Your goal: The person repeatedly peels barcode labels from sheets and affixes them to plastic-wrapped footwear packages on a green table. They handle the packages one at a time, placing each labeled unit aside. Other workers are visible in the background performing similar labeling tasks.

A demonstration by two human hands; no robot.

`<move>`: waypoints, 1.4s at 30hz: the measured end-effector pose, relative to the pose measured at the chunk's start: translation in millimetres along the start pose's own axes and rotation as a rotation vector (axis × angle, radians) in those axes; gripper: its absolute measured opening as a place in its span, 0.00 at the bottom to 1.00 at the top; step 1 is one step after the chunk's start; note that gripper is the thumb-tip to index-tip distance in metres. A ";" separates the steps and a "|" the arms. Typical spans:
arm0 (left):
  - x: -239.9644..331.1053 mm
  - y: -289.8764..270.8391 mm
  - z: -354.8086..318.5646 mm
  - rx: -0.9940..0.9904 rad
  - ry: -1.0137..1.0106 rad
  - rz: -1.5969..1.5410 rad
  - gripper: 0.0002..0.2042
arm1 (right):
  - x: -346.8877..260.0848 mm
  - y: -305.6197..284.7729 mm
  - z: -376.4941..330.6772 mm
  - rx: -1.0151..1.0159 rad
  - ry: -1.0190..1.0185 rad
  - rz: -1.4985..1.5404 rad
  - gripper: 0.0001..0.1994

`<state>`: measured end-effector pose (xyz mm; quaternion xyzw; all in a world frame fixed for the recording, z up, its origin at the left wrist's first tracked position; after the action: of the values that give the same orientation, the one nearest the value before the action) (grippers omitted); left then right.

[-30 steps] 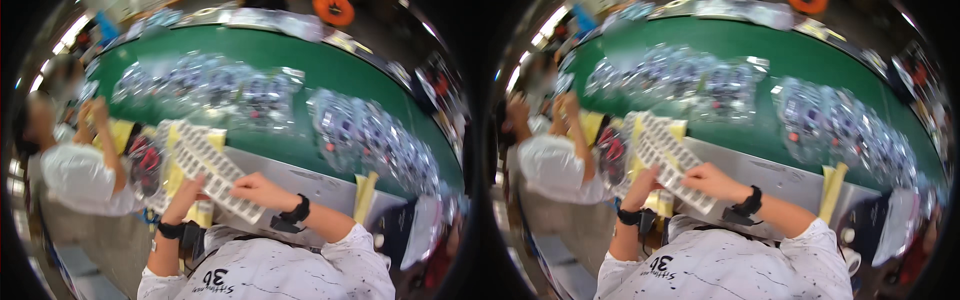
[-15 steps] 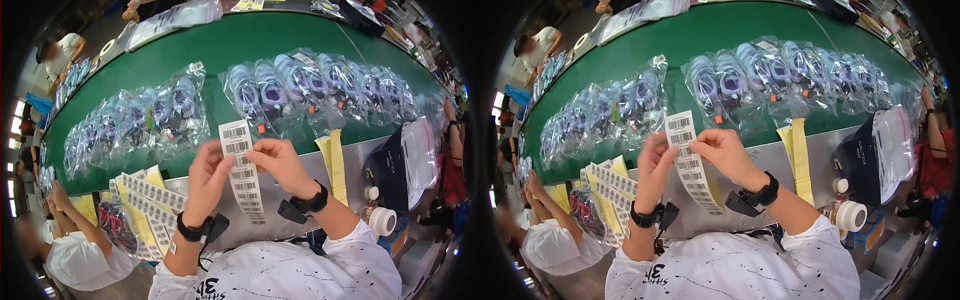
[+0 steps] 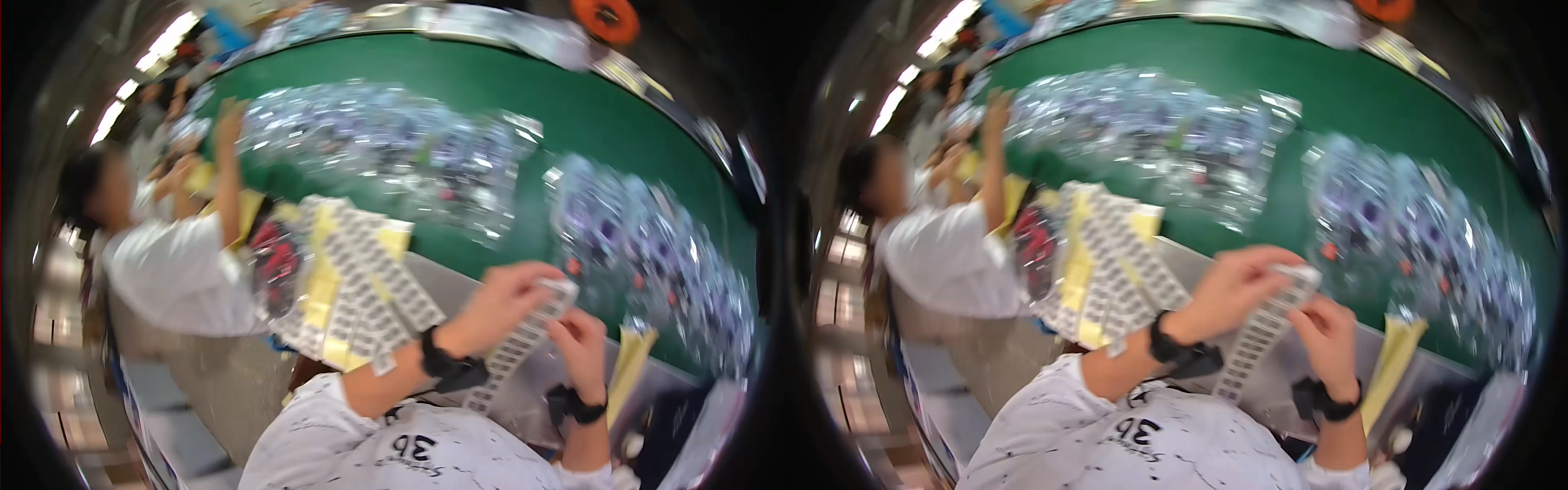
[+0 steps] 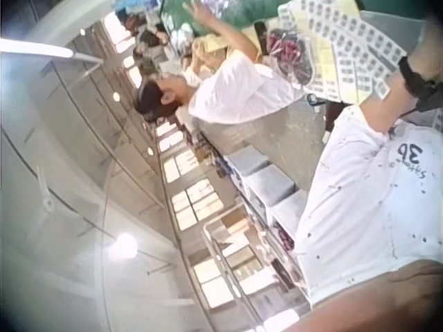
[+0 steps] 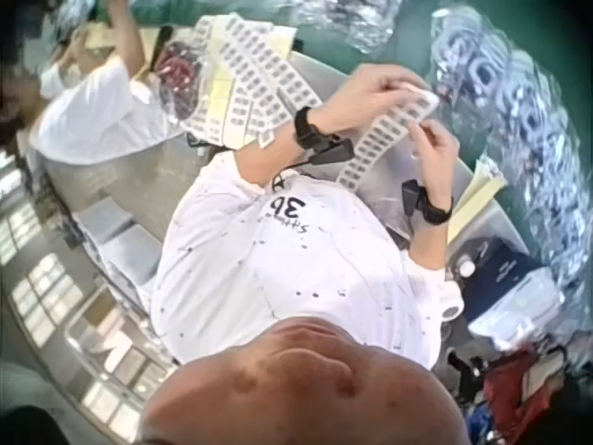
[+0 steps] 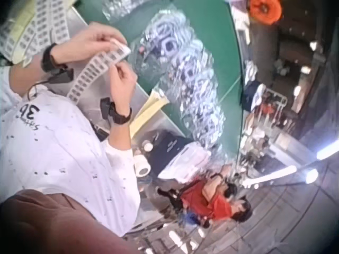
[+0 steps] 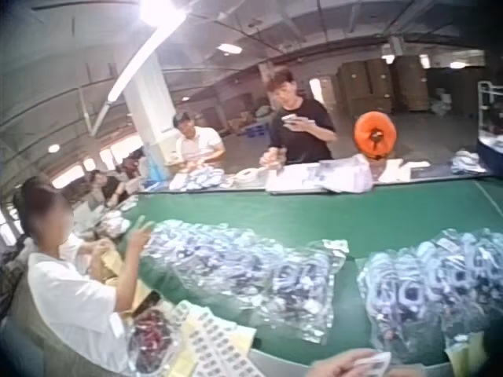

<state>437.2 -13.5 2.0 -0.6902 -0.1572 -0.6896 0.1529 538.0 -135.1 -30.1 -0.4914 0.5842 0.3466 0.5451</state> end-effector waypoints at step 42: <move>-93.7 -49.9 -59.0 0.171 -0.146 -0.226 0.19 | -65.0 -35.9 28.4 0.324 -0.338 -0.254 0.07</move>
<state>362.6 5.8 -91.8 -0.7008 -0.3027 -0.6345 0.1209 575.6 -105.6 33.5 -0.4023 0.4662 0.2544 0.7457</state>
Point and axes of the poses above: each hand's wrist, its own z-axis towards the middle knuckle, its own y-axis out of the palm, x = y × z, the point moved 8 cm from there along z, towards the middle knuckle, and after that the axes turned 10 degrees about -x, right-handed, at the moved point
